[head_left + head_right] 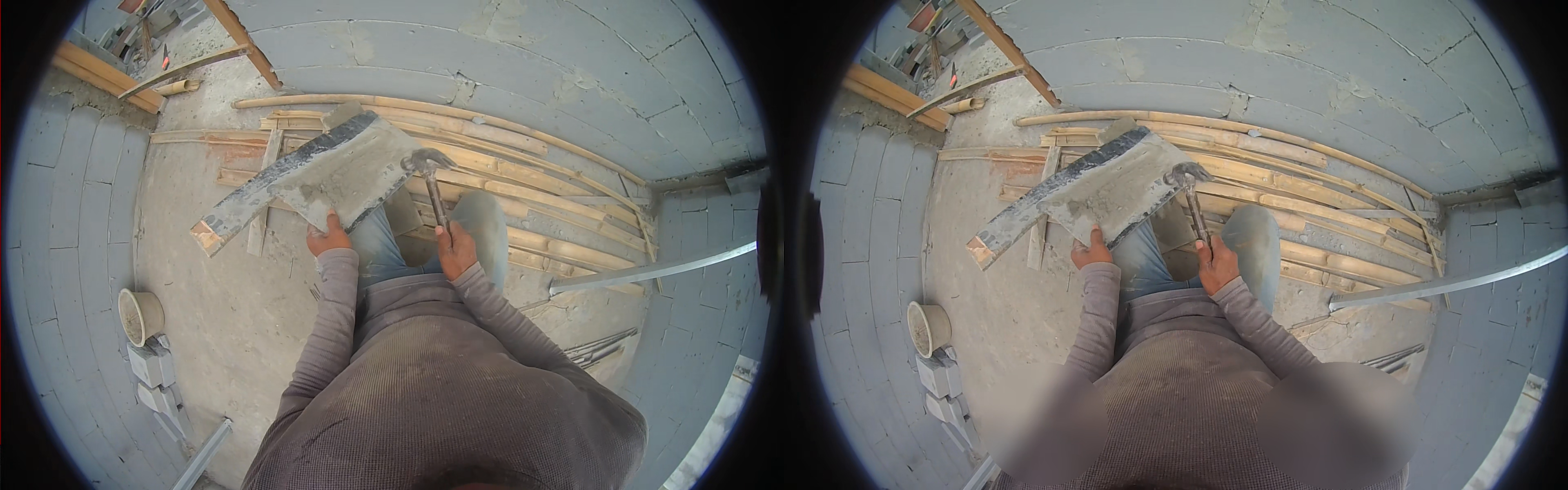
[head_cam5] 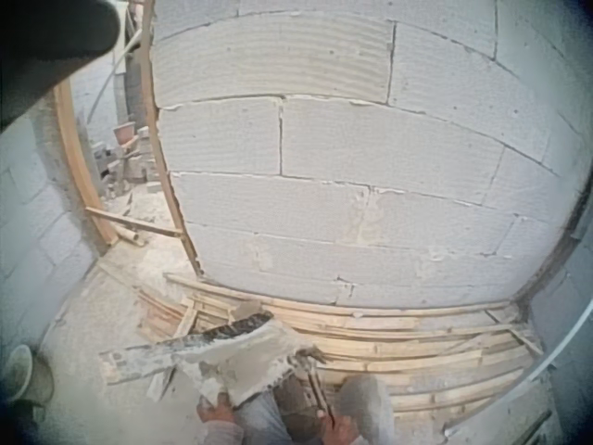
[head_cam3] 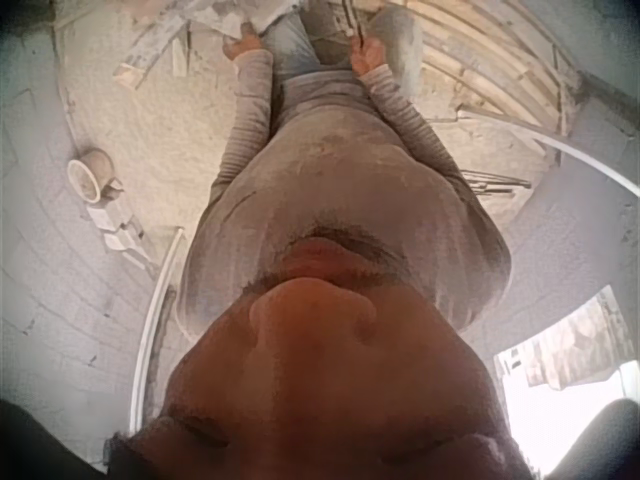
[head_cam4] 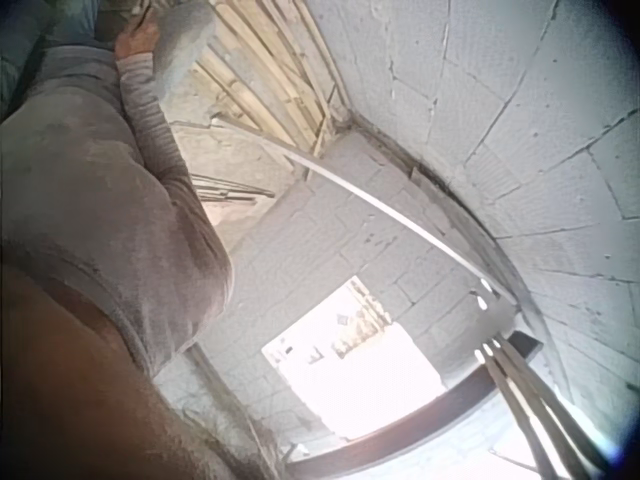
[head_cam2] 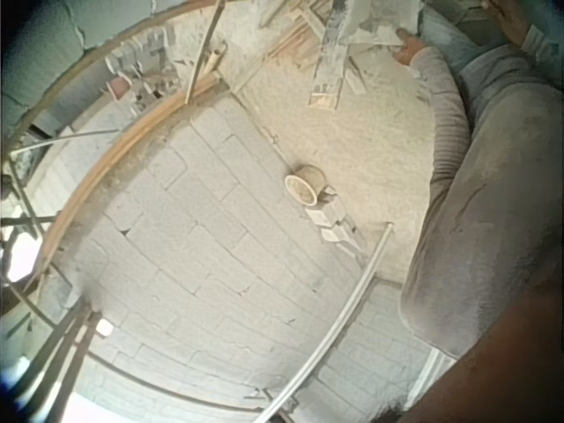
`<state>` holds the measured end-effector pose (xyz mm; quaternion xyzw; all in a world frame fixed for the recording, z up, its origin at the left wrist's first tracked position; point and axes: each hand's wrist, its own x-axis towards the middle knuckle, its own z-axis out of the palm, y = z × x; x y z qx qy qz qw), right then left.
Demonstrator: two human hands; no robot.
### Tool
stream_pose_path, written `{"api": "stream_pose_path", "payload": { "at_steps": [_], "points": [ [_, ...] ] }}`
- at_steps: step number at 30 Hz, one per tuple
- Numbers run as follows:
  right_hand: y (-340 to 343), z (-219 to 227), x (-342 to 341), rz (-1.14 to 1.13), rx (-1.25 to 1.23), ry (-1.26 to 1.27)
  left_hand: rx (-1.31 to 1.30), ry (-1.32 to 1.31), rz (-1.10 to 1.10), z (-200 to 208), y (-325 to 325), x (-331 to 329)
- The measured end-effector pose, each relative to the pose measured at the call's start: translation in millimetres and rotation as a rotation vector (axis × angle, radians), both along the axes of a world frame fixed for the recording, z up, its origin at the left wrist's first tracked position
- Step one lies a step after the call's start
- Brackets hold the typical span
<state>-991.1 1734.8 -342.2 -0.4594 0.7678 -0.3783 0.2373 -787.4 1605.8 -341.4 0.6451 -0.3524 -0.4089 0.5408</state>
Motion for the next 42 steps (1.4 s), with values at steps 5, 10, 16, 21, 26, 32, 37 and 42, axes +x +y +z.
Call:
{"api": "stream_pose_path", "payload": {
  "at_steps": [5, 10, 16, 21, 26, 32, 37, 42],
  "points": [
    [-17.2, -11.2, -0.1, 0.044, 0.375, -0.362, -0.165, -0.29, -0.096, -10.6, -7.5, -3.7],
    [-10.1, 24.8, -5.7, -0.075, -0.066, -0.274, 0.026, -0.088, -0.006, -11.6, -10.3, -0.2],
    [-19.1, 3.2, 6.0, -0.087, 0.475, -0.696, 0.025, -0.296, -0.044, -11.1, -15.3, -15.5],
    [-13.8, 11.4, -2.2, -0.199, 0.421, -0.844, -0.073, -0.405, -0.091, -13.2, -14.4, -23.1],
    [6.6, 55.7, -13.5, -0.081, 0.184, -0.619, 0.132, -0.096, 0.01, -21.6, -41.6, -16.1],
    [15.1, 126.8, -15.4, 0.192, -0.152, -0.515, 0.52, 0.661, -0.216, 11.3, -61.2, -25.5],
    [11.2, 148.1, -13.6, 0.234, -0.146, -0.267, 0.605, 0.365, -0.029, 19.7, -53.0, -52.1],
    [5.6, 114.1, -15.9, 0.205, -0.116, -0.297, 0.713, 0.474, -0.201, 8.3, -66.3, -35.4]
  ]
}}
